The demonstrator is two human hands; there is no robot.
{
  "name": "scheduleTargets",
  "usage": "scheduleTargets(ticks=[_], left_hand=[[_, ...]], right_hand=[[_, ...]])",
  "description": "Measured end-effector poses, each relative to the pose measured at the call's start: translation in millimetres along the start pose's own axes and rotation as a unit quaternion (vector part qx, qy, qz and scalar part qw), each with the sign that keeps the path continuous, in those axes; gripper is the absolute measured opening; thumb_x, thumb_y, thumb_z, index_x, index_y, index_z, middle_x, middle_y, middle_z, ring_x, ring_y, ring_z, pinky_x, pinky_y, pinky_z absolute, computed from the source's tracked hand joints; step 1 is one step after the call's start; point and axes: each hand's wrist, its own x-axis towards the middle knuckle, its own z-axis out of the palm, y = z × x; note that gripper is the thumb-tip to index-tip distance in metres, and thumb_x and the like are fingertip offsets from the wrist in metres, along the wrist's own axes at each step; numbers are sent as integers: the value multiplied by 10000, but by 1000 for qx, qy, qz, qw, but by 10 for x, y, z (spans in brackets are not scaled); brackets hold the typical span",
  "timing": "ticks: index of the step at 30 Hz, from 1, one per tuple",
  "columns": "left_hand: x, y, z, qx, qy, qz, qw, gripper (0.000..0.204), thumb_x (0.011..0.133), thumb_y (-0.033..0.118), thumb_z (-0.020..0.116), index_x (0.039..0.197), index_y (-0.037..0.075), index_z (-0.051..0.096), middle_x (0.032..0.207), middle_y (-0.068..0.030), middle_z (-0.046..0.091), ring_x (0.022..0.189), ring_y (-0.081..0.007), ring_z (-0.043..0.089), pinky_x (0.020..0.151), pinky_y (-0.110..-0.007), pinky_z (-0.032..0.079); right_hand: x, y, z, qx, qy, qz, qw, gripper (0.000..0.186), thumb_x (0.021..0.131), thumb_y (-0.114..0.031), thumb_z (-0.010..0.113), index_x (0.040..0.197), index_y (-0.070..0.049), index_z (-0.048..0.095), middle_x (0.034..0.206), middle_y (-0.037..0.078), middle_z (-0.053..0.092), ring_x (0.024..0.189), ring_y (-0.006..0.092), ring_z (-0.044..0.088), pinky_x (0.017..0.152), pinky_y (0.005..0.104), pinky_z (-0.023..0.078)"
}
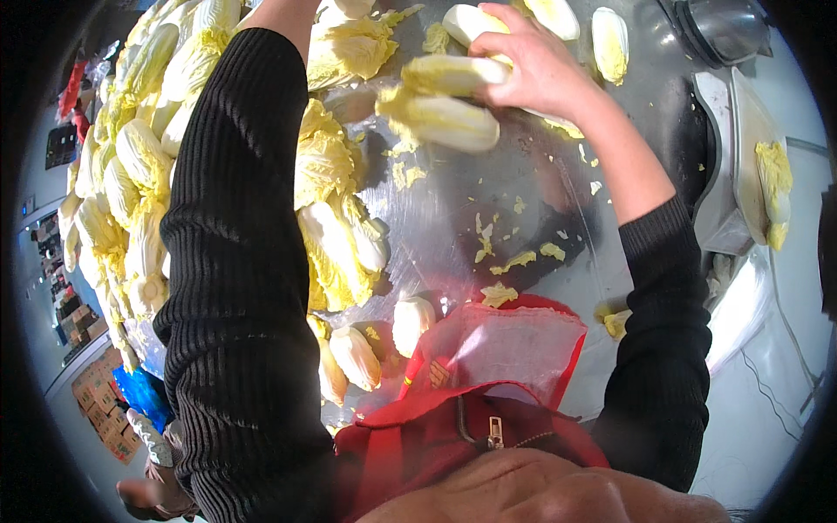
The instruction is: The person picks up individual napa cabbage heads from a metal table, places them into clear plastic bags, and sets the filled bags aside. The person repeats this process continuously, handling the cabbages one at a time.
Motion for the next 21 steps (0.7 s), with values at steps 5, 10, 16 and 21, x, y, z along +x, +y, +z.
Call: scheduleTargets(ticks=[5, 10, 16, 21], left_hand=[[-124, -358, -100, 170, 131, -82, 973, 972, 643, 447, 861, 1420, 16, 465, 1138, -251, 660, 1038, -318, 655, 874, -414, 534], [154, -559, -177, 136, 166, -149, 965, 815, 657, 486, 837, 1256, -14, 601, 1122, -240, 666, 1022, -307, 658, 875, -386, 542], [497, -1268, -547, 455, -101, -35, 884, 333, 827, 399, 672, 963, 106, 752, 983, -144, 721, 893, -272, 691, 742, -396, 545], [548, -1660, -430, 449, -74, 85, 886, 278, 909, 339, 562, 954, 135, 744, 972, -147, 715, 876, -285, 682, 734, -406, 512]], right_hand=[[-192, -154, 47, 34, 29, -4, 999, 414, 646, -255, 743, 1050, -184, 696, 1507, 111, 403, 1282, 383, 467, 1074, 462, 384], [-215, -41, 67, 47, 48, -27, 997, 388, 658, -239, 750, 1035, -153, 706, 1451, 161, 432, 1261, 395, 473, 1050, 465, 405], [-198, -151, -86, 68, 2, -46, 997, 332, 680, -215, 744, 996, -125, 701, 1378, 211, 462, 1182, 447, 509, 996, 481, 445], [-395, -196, -120, 35, -18, -32, 999, 346, 689, -221, 736, 1021, -132, 692, 1374, 215, 449, 1127, 450, 531, 960, 495, 465]])
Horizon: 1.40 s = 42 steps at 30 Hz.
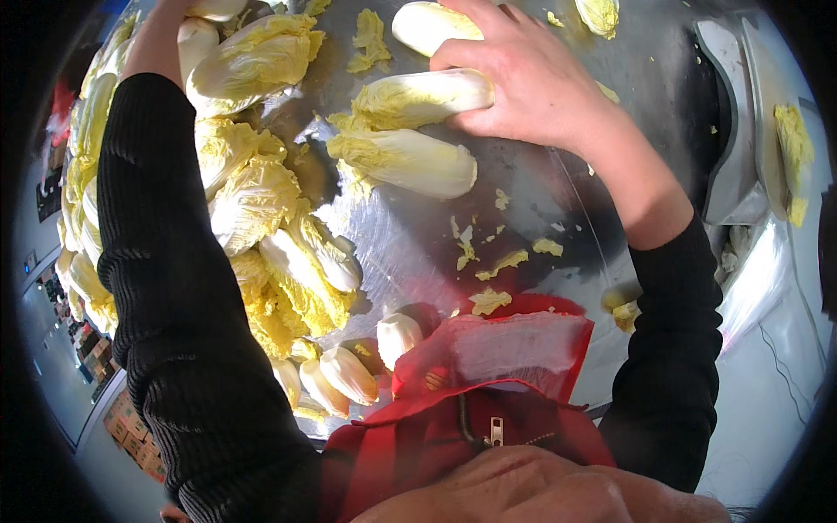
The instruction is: The person picks up individual napa cabbage heads from a metal table, places them into clear plastic bags, and sets the filled bags aside. The person repeats this process continuously, handling the cabbages one at a time.
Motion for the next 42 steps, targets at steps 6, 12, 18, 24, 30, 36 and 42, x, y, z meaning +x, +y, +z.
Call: scheduleTargets(ticks=[6, 12, 18, 24, 30, 36, 42], left_hand=[[-91, 429, -167, -278, 35, -237, 930, 401, 832, 372, 687, 1066, 46, 712, 1027, -175, 712, 938, -290, 679, 815, -392, 512], [-471, 855, -647, -358, 86, -64, 928, 617, 781, 467, 757, 1244, 78, 633, 1123, -192, 687, 1009, -321, 652, 877, -425, 499], [-272, 1180, -829, -331, 88, -47, 938, 715, 806, 481, 736, 1387, 121, 528, 1212, -209, 647, 1099, -353, 618, 930, -436, 483], [-138, 1128, -729, -344, 132, -20, 930, 707, 814, 472, 719, 1390, 118, 513, 1223, -211, 638, 1106, -368, 614, 940, -440, 474], [-613, 1389, -1285, -356, 293, 33, 887, 551, 839, 324, 704, 1313, 84, 557, 1159, -214, 652, 1071, -364, 627, 904, -443, 489], [-1615, 1438, -2147, -419, 248, -77, 870, 424, 860, 370, 696, 1025, -15, 635, 787, -197, 653, 733, -272, 652, 633, -406, 493], [-3271, 2044, -2207, -693, 101, -137, 701, 549, 902, 443, 679, 1165, -29, 581, 920, -141, 678, 822, -222, 647, 725, -363, 515]], right_hand=[[-67, -31, 107, -25, 2, 21, 999, 372, 703, -240, 739, 1055, -133, 684, 1444, 224, 398, 1161, 459, 516, 989, 503, 449], [-30, -105, 52, -10, -14, 23, 1000, 391, 720, -275, 753, 1076, -129, 681, 1450, 233, 391, 1200, 455, 494, 1009, 502, 436], [-77, -121, 75, -83, -72, 81, 991, 490, 733, -311, 769, 1173, -119, 669, 1494, 211, 350, 1249, 423, 469, 1048, 491, 405], [-31, -92, 79, -51, -48, 37, 997, 498, 712, -296, 790, 1172, -138, 683, 1519, 189, 325, 1325, 400, 401, 1077, 480, 379], [-39, -4, 171, -55, 45, -33, 997, 357, 742, -294, 761, 1030, -89, 707, 1412, 201, 450, 1206, 401, 515, 985, 467, 461], [-79, -69, 174, -28, 2, 51, 998, 478, 634, -301, 782, 1094, -186, 722, 1513, 77, 397, 1273, 337, 468, 1074, 445, 383], [-223, -322, 65, -54, -30, 70, 996, 515, 594, -367, 790, 1065, -169, 727, 1541, 81, 355, 1355, 328, 384, 1104, 471, 337]])
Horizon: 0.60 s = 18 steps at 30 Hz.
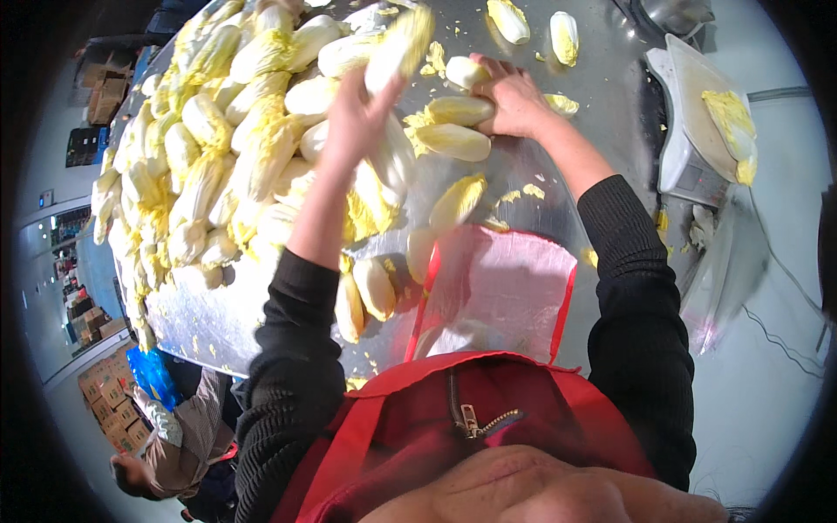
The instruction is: The person picks up individual napa cabbage heads from a metal table, places them into clear plastic bags, and sets the filled bags aside. The person repeats this process continuously, handling the cabbages one at a time.
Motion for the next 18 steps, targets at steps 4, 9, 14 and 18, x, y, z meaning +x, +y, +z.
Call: scheduleTargets(ticks=[4, 9, 14, 18], left_hand=[[-825, -564, 272, 71, 73, -106, 989, 569, 888, 450, 676, 1185, -20, 553, 961, -213, 678, 890, -339, 672, 778, -416, 514], [-1102, -553, 87, 256, 62, -111, 958, 613, 875, 452, 665, 1274, 5, 537, 1197, -216, 598, 1020, -388, 623, 855, -465, 507], [-1425, 130, -326, 256, 73, 145, 953, 710, 772, 339, 795, 1358, 48, 518, 1324, -236, 533, 1228, -408, 510, 1014, -455, 438], [-2137, 688, -359, 233, -195, 170, 937, 701, 778, 330, 773, 1390, 135, 492, 1264, -192, 599, 1165, -420, 557, 980, -478, 450]], right_hand=[[-255, -229, 4, -32, 44, -29, 998, 462, 603, -313, 792, 1001, -96, 703, 1531, 112, 369, 1389, 344, 345, 1118, 511, 302], [-785, -451, -172, 192, 94, 107, 971, 495, 670, -286, 781, 1111, -96, 666, 1269, 160, 622, 1176, 309, 594, 954, 438, 473], [-1462, -788, -381, 297, 63, 130, 944, 551, 685, -274, 815, 1156, -61, 622, 1067, 142, 697, 937, 280, 688, 824, 388, 523], [-1861, -1320, -255, 310, -49, -46, 948, 528, 707, -183, 820, 1172, -42, 614, 1022, 92, 669, 896, 191, 652, 807, 324, 519]])
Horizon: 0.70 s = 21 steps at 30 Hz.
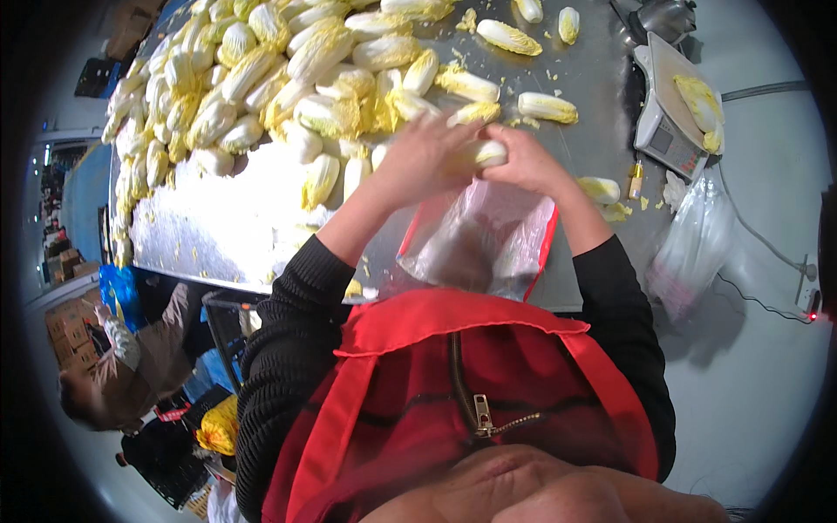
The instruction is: The person picks up individual napa cabbage heads from a metal table, places them into clear plastic bags, and sets the filled bags aside. The person repeats this process continuously, handling the cabbages one at a time.
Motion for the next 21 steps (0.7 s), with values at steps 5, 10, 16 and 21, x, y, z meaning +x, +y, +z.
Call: scheduleTargets(ticks=[5, 10, 16, 21], left_hand=[[-726, 253, 236, -242, -82, -159, 954, 620, 829, 287, 717, 1378, 108, 490, 1085, -213, 661, 1013, -406, 626, 876, -431, 496], [-1539, 132, 1128, -352, 95, -228, 903, 505, 837, 230, 717, 1258, 15, 539, 1046, -202, 654, 966, -302, 650, 841, -396, 503], [-1841, -91, 1473, -329, 206, -334, 859, 468, 840, 216, 708, 1202, -17, 526, 1023, -165, 627, 921, -241, 629, 823, -362, 504], [-1819, 246, 1230, -331, 147, -272, 892, 461, 859, 216, 695, 1209, -23, 513, 1041, -151, 616, 931, -203, 612, 823, -352, 499]], right_hand=[[-453, -55, 404, 328, -82, 157, 928, 643, 721, -179, 829, 1306, -67, 587, 1073, 92, 644, 955, 233, 636, 901, 362, 508], [-953, 115, 1127, -155, -7, 13, 988, 611, 835, -366, 709, 1403, -213, 545, 1512, 163, 381, 1430, 336, 301, 1170, 463, 246], [-1159, 290, 1163, -238, -16, -59, 969, 438, 816, -400, 705, 1225, -243, 695, 1458, 76, 479, 1406, 315, 346, 1176, 490, 208], [-1038, 245, 1301, -214, 22, -34, 976, 365, 794, -407, 733, 1088, -191, 744, 1389, 80, 546, 1399, 323, 356, 1168, 493, 226]])
